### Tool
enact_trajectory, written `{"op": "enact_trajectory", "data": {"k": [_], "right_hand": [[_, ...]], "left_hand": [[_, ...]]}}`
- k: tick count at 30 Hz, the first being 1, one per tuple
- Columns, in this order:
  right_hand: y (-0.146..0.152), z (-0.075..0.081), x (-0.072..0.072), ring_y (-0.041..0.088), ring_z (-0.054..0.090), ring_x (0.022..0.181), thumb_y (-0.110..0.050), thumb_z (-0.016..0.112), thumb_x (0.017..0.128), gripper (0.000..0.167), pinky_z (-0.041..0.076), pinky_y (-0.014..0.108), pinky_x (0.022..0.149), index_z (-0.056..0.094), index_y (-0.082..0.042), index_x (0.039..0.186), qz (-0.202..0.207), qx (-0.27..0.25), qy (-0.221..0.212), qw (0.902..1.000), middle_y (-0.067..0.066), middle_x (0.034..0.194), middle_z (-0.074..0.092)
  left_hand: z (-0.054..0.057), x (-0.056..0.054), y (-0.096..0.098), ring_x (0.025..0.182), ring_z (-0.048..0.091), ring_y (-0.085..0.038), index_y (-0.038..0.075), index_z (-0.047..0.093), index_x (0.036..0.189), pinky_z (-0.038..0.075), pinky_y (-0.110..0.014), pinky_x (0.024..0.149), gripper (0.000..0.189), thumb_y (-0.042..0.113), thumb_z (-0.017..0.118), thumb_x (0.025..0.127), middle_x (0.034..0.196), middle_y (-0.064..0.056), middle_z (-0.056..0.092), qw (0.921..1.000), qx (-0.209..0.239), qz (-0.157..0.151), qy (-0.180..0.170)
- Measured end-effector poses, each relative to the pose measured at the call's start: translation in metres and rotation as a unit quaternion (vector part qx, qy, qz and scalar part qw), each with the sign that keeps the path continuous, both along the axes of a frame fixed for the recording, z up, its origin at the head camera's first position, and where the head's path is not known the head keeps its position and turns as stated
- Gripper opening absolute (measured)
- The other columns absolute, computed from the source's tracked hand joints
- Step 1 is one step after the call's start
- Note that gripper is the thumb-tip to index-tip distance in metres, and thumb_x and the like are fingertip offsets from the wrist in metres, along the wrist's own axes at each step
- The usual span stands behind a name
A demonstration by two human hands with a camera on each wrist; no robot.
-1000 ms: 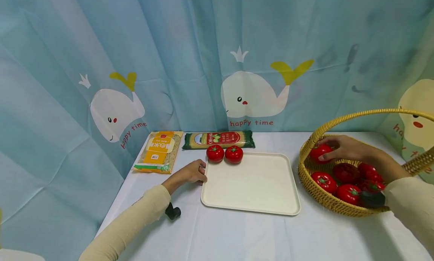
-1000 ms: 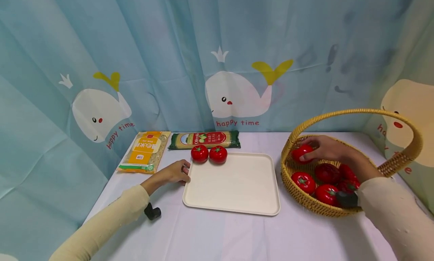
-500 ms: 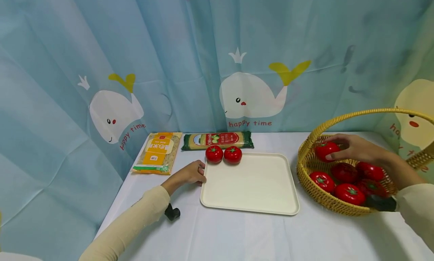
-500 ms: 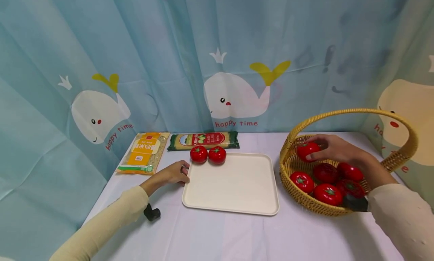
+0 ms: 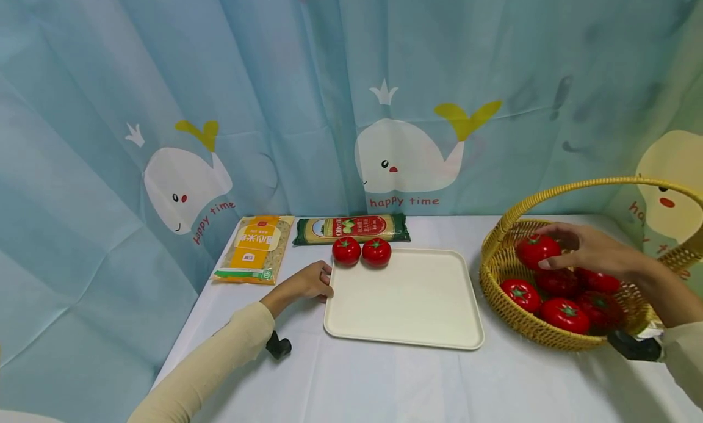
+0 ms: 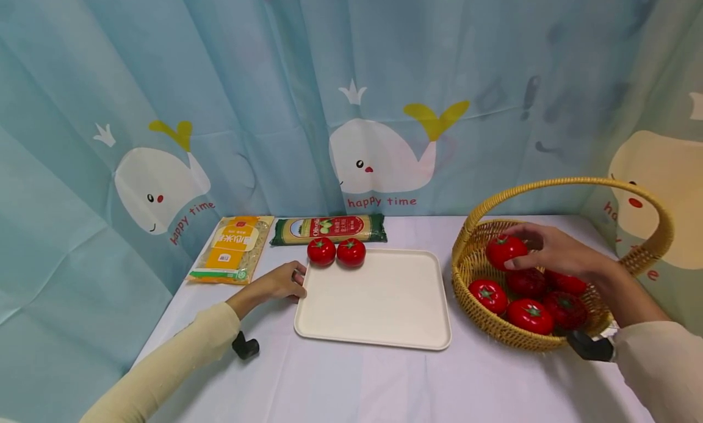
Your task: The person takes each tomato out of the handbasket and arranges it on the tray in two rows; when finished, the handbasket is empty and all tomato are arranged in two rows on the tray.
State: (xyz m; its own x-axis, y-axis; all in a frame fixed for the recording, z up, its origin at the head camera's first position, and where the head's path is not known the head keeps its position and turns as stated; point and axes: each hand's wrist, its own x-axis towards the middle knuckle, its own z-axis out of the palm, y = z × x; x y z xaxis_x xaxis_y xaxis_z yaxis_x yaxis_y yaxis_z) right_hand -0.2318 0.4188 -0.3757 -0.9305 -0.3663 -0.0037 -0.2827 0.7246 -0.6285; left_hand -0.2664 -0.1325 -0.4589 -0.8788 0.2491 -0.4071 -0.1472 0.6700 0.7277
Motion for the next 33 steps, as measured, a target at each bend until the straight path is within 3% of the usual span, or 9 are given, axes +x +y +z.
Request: {"op": "enact_trajectory", "data": {"k": [5, 8, 12, 18, 25, 29, 33], "right_hand": [[-0.003, -0.002, 0.008, -0.009, 0.053, 0.104, -0.012, 0.075, 0.086, 0.062, 0.050, 0.017, 0.079, 0.049, -0.002, 0.141, 0.021, -0.005, 0.006, 0.9997, -0.024, 0.121, 0.054], [-0.007, -0.001, 0.013, -0.006, 0.055, 0.105, -0.012, 0.073, 0.086, 0.065, 0.051, 0.018, 0.079, 0.046, -0.003, 0.144, 0.034, -0.011, -0.003, 0.9993, -0.022, 0.124, 0.053], [-0.012, 0.000, 0.021, 0.001, 0.062, 0.097, -0.008, 0.073, 0.086, 0.060, 0.057, 0.022, 0.075, 0.048, -0.003, 0.141, 0.044, -0.032, -0.025, 0.9982, -0.013, 0.117, 0.061], [-0.018, 0.001, 0.036, 0.012, 0.066, 0.094, 0.000, 0.073, 0.086, 0.057, 0.061, 0.030, 0.071, 0.047, -0.002, 0.136, 0.053, -0.083, -0.050, 0.9938, -0.011, 0.116, 0.059], [-0.020, -0.003, 0.050, 0.007, 0.064, 0.099, 0.006, 0.070, 0.086, 0.057, 0.062, 0.029, 0.072, 0.047, -0.007, 0.136, 0.072, -0.118, -0.071, 0.9879, -0.017, 0.120, 0.061], [-0.024, -0.004, 0.058, 0.006, 0.063, 0.099, 0.002, 0.072, 0.085, 0.056, 0.061, 0.028, 0.073, 0.048, -0.007, 0.135, 0.072, -0.102, -0.079, 0.9891, -0.018, 0.118, 0.062], [-0.031, -0.004, 0.063, -0.001, 0.058, 0.101, -0.008, 0.076, 0.085, 0.061, 0.061, 0.027, 0.073, 0.047, -0.006, 0.138, 0.040, -0.069, -0.077, 0.9938, -0.022, 0.119, 0.058]], "left_hand": [[-0.001, 0.000, 0.000, 0.073, 0.061, -0.016, -0.002, 0.050, 0.125, 0.060, -0.025, 0.063, 0.052, -0.004, 0.075, 0.080, 0.094, -0.010, 0.057, 1.0000, 0.005, 0.002, -0.003], [-0.001, 0.001, -0.001, 0.073, 0.061, -0.016, -0.002, 0.050, 0.125, 0.060, -0.025, 0.063, 0.052, -0.004, 0.075, 0.080, 0.094, -0.010, 0.057, 1.0000, 0.007, 0.003, -0.002], [-0.001, 0.000, -0.001, 0.073, 0.061, -0.017, -0.002, 0.049, 0.125, 0.060, -0.025, 0.063, 0.052, -0.004, 0.075, 0.080, 0.094, -0.010, 0.057, 1.0000, 0.009, 0.004, -0.004], [-0.001, -0.002, 0.000, 0.074, 0.062, -0.017, -0.002, 0.050, 0.126, 0.060, -0.025, 0.063, 0.052, -0.003, 0.074, 0.081, 0.095, -0.010, 0.057, 0.9999, 0.007, 0.003, -0.010], [0.000, -0.002, 0.000, 0.074, 0.063, -0.017, -0.001, 0.050, 0.126, 0.060, -0.025, 0.063, 0.050, -0.002, 0.074, 0.081, 0.095, -0.010, 0.057, 0.9999, 0.003, 0.004, -0.009], [0.000, -0.001, -0.001, 0.074, 0.062, -0.018, -0.002, 0.050, 0.126, 0.061, -0.025, 0.064, 0.052, -0.003, 0.075, 0.081, 0.096, -0.011, 0.057, 0.9999, 0.008, 0.002, -0.007], [-0.001, -0.001, -0.003, 0.075, 0.063, -0.018, -0.003, 0.050, 0.128, 0.061, -0.026, 0.066, 0.053, -0.003, 0.075, 0.081, 0.097, -0.011, 0.058, 0.9997, 0.021, 0.002, -0.008]]}}
